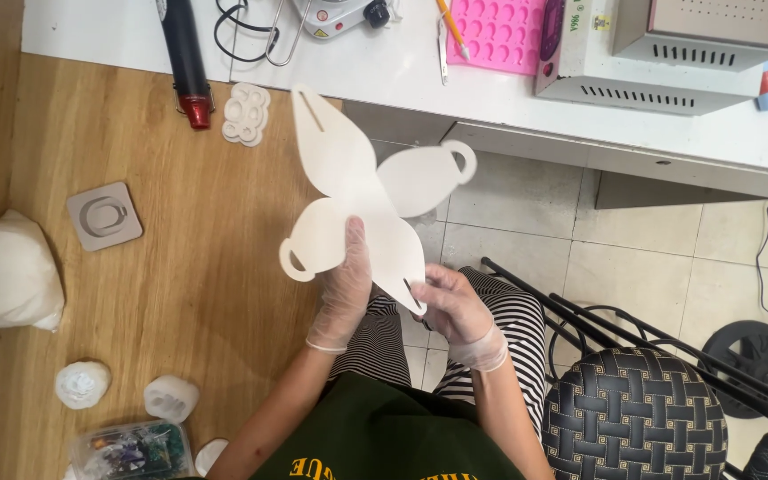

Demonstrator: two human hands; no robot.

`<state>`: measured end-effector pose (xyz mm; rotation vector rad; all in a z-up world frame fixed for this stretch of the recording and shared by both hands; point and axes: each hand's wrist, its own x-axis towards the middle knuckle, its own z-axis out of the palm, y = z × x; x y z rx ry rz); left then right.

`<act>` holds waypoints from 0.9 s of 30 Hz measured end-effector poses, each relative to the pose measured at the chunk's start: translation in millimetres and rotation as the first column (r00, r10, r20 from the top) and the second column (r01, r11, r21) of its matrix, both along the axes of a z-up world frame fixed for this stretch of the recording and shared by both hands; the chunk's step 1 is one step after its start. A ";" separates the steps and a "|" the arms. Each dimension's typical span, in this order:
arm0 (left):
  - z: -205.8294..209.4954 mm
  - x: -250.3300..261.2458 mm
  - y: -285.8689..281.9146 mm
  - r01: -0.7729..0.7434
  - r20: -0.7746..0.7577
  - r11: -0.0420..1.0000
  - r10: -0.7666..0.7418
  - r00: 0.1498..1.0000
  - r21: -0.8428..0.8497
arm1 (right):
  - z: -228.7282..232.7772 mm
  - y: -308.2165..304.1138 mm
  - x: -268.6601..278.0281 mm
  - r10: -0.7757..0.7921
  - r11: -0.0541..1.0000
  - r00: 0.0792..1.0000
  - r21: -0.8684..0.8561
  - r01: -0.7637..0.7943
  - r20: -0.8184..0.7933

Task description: The person takes a white paper liner from a shelf, folds and shapes it around a candle, then attaches a green branded paper tag to the wrapped candle and ties it with string at the workbench.

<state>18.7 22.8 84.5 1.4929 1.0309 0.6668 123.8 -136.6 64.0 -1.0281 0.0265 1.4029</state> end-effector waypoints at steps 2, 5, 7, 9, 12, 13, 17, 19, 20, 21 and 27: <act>1.4 1.5 3.1 0.004 0.054 1.000 -0.003 0.999 -0.029 | -2.7 1.1 -0.3 -0.053 0.996 0.995 0.068 0.059 -0.081; -2.9 2.4 6.9 0.004 0.119 0.997 0.006 0.993 -0.079 | -8.3 1.4 -0.5 -0.104 0.977 0.973 0.162 0.139 -0.206; -5.8 3.2 8.3 0.001 0.129 0.995 0.012 0.992 -0.101 | -17.6 1.3 -1.2 -0.111 0.968 0.963 0.192 0.161 -0.246; -7.2 5.3 8.3 -0.008 0.200 0.980 0.049 0.979 -0.201 | -32.3 0.7 -2.0 -0.090 0.967 0.970 0.215 0.140 -0.225; -16.3 3.0 8.3 -0.015 0.129 0.990 0.033 0.991 -0.139 | -48.2 4.4 -4.7 -0.097 0.979 0.981 0.163 0.124 -0.167; -18.1 0.8 8.5 -0.015 0.127 0.990 0.033 0.991 -0.141 | -51.7 7.2 -5.7 -0.098 0.979 0.981 0.161 0.126 -0.169; -46.1 -13.8 21.4 -0.088 -0.060 0.996 0.087 0.994 -0.007 | -75.9 18.0 -2.8 0.014 0.993 0.994 -0.117 -0.001 0.109; -57.8 -24.8 38.5 -0.149 -0.143 0.982 0.164 0.976 0.112 | -116.8 12.3 2.8 0.118 0.962 0.963 -0.268 -0.050 0.243; -58.1 -30.0 49.5 -0.217 -0.132 0.975 0.220 0.966 0.040 | -149.6 3.9 7.0 0.136 0.934 0.935 -0.356 -0.011 0.327; -59.9 -33.1 63.4 -0.284 -0.120 0.958 0.279 0.953 -0.029 | -184.6 -0.7 14.4 0.162 0.901 0.897 -0.432 0.036 0.411; -233.4 -111.6 78.4 -0.064 -0.233 0.992 0.088 0.969 0.107 | -291.3 46.2 96.2 -0.048 0.736 0.919 -0.608 0.298 0.392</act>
